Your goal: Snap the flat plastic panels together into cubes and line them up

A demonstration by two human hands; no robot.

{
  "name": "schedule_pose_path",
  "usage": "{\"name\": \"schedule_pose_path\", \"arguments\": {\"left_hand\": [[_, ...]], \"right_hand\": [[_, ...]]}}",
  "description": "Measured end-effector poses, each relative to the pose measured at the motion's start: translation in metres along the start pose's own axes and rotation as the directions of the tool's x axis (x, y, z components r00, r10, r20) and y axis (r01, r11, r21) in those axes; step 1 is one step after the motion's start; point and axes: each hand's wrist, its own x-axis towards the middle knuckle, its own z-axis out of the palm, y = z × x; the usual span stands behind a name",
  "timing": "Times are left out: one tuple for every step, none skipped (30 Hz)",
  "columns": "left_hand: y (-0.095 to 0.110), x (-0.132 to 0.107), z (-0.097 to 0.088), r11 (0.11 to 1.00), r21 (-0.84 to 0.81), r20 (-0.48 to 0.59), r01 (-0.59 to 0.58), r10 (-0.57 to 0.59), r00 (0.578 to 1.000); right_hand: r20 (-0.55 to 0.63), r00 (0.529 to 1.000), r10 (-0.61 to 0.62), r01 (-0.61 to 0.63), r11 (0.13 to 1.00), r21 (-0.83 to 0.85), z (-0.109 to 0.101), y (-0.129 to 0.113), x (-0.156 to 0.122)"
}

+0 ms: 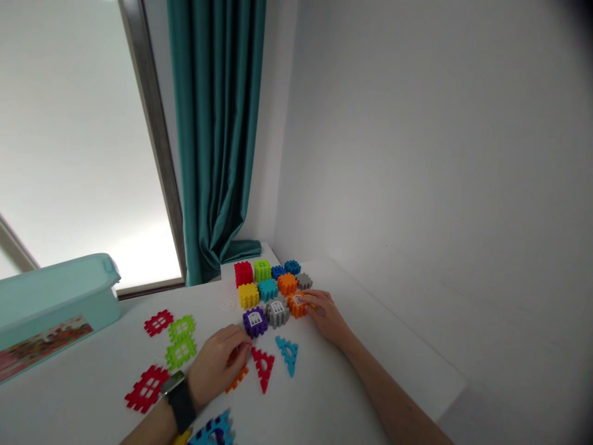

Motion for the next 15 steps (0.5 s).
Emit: {"name": "schedule_pose_path", "arguments": {"left_hand": [[-0.0001,0.0000,0.0000,1.000,-0.001,0.004,0.001,-0.001,1.000],[-0.0002,0.0000,0.0000,1.000,-0.001,0.007,0.003,-0.003,1.000],[-0.0003,-0.0001,0.0000,1.000,-0.002,0.010,0.004,-0.004,1.000],[-0.0005,-0.0001,-0.0001,1.000,-0.003,0.015,0.005,-0.005,1.000],[-0.0006,-0.0002,-0.0002,1.000,-0.004,0.018,0.008,-0.008,1.000],[-0.0007,-0.0003,-0.0003,1.000,-0.004,0.024,0.011,-0.011,1.000],[-0.0007,-0.0004,-0.0004,1.000,-0.004,0.030,0.014,-0.014,0.999],[-0.0007,-0.0005,-0.0005,1.000,-0.004,0.036,0.018,-0.017,0.999],[-0.0008,-0.0005,-0.0006,1.000,-0.005,0.041,0.021,-0.021,0.999],[-0.0009,-0.0006,-0.0006,1.000,-0.007,0.046,0.023,-0.023,0.999],[-0.0011,-0.0007,-0.0006,1.000,-0.011,0.051,0.025,-0.025,0.998],[-0.0015,-0.0009,-0.0005,1.000,-0.016,0.057,0.027,-0.026,0.998],[-0.0020,-0.0010,-0.0002,0.999,-0.020,0.063,0.029,-0.028,0.998],[-0.0026,-0.0011,0.0002,0.999,-0.022,0.068,0.031,-0.029,0.997],[-0.0032,-0.0013,0.0006,0.999,-0.023,0.070,0.033,-0.032,0.997]], "right_hand": [[0.002,1.000,0.001,-0.001,1.000,0.002,0.0000,0.0005,0.0000],[0.004,1.000,0.003,-0.003,1.000,0.005,0.0000,0.0010,0.0000],[0.005,1.000,0.005,-0.005,1.000,0.007,0.0000,0.0015,0.0000],[0.006,1.000,0.007,-0.007,1.000,0.009,0.0000,0.0018,-0.0001],[0.006,1.000,0.009,-0.009,1.000,0.011,0.0000,0.0021,-0.0001],[0.006,1.000,0.011,-0.012,1.000,0.012,0.0000,0.0023,-0.0001],[0.007,1.000,0.014,-0.014,1.000,0.014,0.0001,0.0024,0.0000],[0.009,1.000,0.017,-0.017,1.000,0.015,0.0002,0.0024,0.0001],[0.011,1.000,0.019,-0.019,1.000,0.017,0.0004,0.0024,0.0003],[0.014,1.000,0.021,-0.021,1.000,0.018,0.0006,0.0023,0.0005],[0.017,1.000,0.024,-0.024,1.000,0.020,0.0008,0.0022,0.0007],[0.020,0.999,0.026,-0.027,0.999,0.021,0.0010,0.0022,0.0009],[0.023,0.999,0.029,-0.030,0.999,0.022,0.0013,0.0021,0.0011],[0.025,0.999,0.032,-0.033,0.999,0.023,0.0015,0.0021,0.0012],[0.027,0.999,0.034,-0.035,0.999,0.024,0.0016,0.0021,0.0013]]}}
